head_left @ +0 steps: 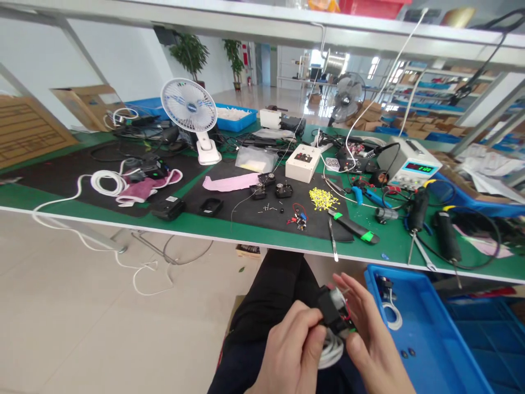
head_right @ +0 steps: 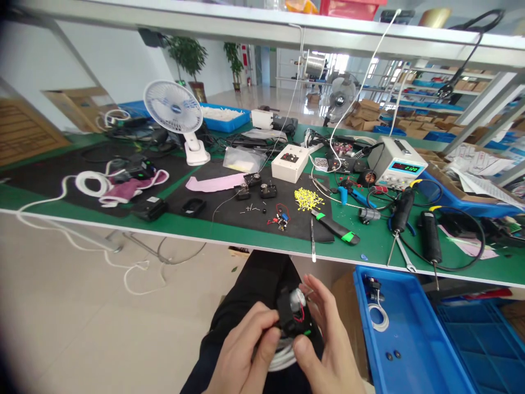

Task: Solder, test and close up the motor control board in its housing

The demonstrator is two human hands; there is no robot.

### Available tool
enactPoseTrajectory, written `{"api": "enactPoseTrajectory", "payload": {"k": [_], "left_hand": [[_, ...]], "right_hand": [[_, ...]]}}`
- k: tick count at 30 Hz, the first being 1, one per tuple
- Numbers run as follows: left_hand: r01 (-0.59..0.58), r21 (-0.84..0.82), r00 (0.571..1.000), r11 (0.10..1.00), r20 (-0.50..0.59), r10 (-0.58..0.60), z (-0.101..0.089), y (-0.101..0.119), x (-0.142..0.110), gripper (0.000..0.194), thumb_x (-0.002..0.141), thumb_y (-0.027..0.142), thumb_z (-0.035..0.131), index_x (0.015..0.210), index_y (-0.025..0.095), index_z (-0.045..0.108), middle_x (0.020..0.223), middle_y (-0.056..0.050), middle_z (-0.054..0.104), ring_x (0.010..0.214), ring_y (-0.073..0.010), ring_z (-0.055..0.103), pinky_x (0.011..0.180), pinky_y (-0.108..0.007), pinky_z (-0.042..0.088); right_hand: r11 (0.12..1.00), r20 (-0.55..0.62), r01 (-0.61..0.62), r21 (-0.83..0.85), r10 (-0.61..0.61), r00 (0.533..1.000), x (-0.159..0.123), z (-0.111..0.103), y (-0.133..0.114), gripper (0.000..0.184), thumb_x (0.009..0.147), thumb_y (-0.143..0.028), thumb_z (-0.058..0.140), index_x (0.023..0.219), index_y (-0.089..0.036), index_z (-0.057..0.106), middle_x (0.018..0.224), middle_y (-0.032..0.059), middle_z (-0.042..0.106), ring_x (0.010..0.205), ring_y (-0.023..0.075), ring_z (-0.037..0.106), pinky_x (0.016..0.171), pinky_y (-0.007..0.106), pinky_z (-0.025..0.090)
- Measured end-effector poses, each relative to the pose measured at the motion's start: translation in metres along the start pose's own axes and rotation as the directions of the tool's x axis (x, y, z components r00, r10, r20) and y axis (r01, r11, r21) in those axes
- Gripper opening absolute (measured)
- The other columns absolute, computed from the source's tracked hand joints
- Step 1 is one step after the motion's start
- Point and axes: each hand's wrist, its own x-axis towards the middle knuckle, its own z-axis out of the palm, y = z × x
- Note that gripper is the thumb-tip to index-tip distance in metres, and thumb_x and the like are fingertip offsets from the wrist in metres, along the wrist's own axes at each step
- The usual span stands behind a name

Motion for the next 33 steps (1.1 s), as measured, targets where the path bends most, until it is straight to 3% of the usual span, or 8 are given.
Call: {"api": "enactPoseTrajectory", "payload": {"k": [6, 10, 13, 18, 21, 23, 28, 33], "left_hand": [[-0.01, 0.102, 0.996, 0.995, 0.094, 0.0, 0.003, 0.004, -0.001, 0.023, 0.11, 0.027, 0.048, 0.128, 0.027, 0.062, 0.099, -0.005, 0.07, 0.086, -0.0187, 0.071, 0.067, -0.027, 0.048], [0.02, -0.146, 0.973, 0.989, 0.228, 0.014, -0.001, 0.007, 0.012, 0.026, 0.11, 0.033, 0.044, 0.113, 0.021, 0.068, 0.1, -0.009, 0.071, 0.092, -0.0213, 0.071, 0.078, -0.029, 0.055], [0.146, -0.372, 0.953, 0.917, 0.302, -0.03, -0.002, 0.011, 0.017, 0.035, 0.11, 0.04, 0.043, 0.098, 0.02, 0.069, 0.087, -0.008, 0.069, 0.089, -0.0226, 0.07, 0.082, -0.032, 0.056], [0.44, -0.502, 0.882, 0.745, 0.399, -0.252, 0.001, 0.023, 0.016, 0.05, 0.104, 0.06, 0.048, 0.084, 0.018, 0.067, 0.059, 0.002, 0.044, 0.053, -0.0128, 0.043, 0.053, -0.026, 0.035], [0.601, -0.594, 0.793, 0.534, 0.524, -0.31, 0.0, 0.029, 0.021, 0.052, 0.1, 0.066, 0.054, 0.084, 0.018, 0.062, 0.059, 0.006, 0.035, 0.051, -0.0088, 0.029, 0.051, -0.024, 0.024], [0.627, -0.613, 0.774, 0.482, 0.559, -0.296, -0.002, 0.032, 0.027, 0.05, 0.101, 0.066, 0.054, 0.087, 0.018, 0.06, 0.059, 0.007, 0.032, 0.05, -0.0077, 0.026, 0.05, -0.024, 0.021], [0.504, -0.495, 0.843, 0.708, 0.459, -0.28, -0.002, 0.033, 0.033, 0.047, 0.107, 0.058, 0.045, 0.09, 0.018, 0.062, 0.065, 0.003, 0.043, 0.054, -0.0099, 0.035, 0.051, -0.024, 0.026], [0.613, -0.4, 0.757, 0.681, 0.543, -0.363, -0.004, 0.024, 0.01, 0.056, 0.104, 0.067, 0.045, 0.092, 0.017, 0.067, 0.059, 0.003, 0.044, 0.054, -0.0109, 0.04, 0.052, -0.024, 0.028]], "right_hand": [[0.973, 0.051, -0.165, 0.164, 0.159, 0.986, 0.001, -0.003, -0.002, 0.088, 0.082, -0.052, 0.091, 0.155, -0.027, 0.048, 0.147, 0.0145, 0.06, 0.128, 0.0308, 0.065, 0.105, 0.034, 0.055], [0.919, 0.088, -0.158, 0.362, 0.135, 0.987, 0.01, -0.001, -0.016, 0.092, 0.076, -0.033, 0.097, 0.154, -0.029, 0.049, 0.154, 0.0161, 0.054, 0.125, 0.0308, 0.067, 0.102, 0.036, 0.058], [0.821, 0.196, -0.22, 0.526, 0.134, 0.971, 0.018, 0.004, -0.018, 0.092, 0.068, -0.031, 0.101, 0.148, -0.026, 0.056, 0.153, 0.0201, 0.054, 0.123, 0.0376, 0.069, 0.102, 0.049, 0.058], [0.628, 0.321, -0.322, 0.709, 0.118, 0.94, 0.02, 0.013, -0.007, 0.085, 0.068, -0.034, 0.1, 0.143, -0.021, 0.063, 0.155, 0.0218, 0.052, 0.128, 0.0387, 0.066, 0.11, 0.05, 0.052], [0.593, 0.257, -0.299, 0.748, 0.157, 0.954, 0.014, 0.02, -0.007, 0.08, 0.074, -0.038, 0.096, 0.145, -0.022, 0.064, 0.156, 0.0195, 0.053, 0.126, 0.0347, 0.068, 0.104, 0.045, 0.057], [0.584, 0.187, -0.28, 0.762, 0.216, 0.958, 0.009, 0.028, -0.011, 0.073, 0.076, -0.041, 0.094, 0.141, -0.021, 0.068, 0.152, 0.0187, 0.056, 0.124, 0.0319, 0.069, 0.106, 0.041, 0.057], [0.597, 0.028, -0.22, 0.771, 0.314, 0.949, 0.011, 0.035, -0.014, 0.06, 0.083, -0.043, 0.088, 0.136, -0.022, 0.071, 0.147, 0.0161, 0.062, 0.132, 0.0343, 0.064, 0.117, 0.048, 0.049], [0.584, -0.341, 0.085, 0.808, 0.344, 0.875, 0.044, -0.01, -0.022, 0.031, 0.09, -0.04, 0.077, 0.108, -0.015, 0.077, 0.123, 0.0167, 0.075, 0.129, 0.0305, 0.067, 0.112, 0.042, 0.056]]}}
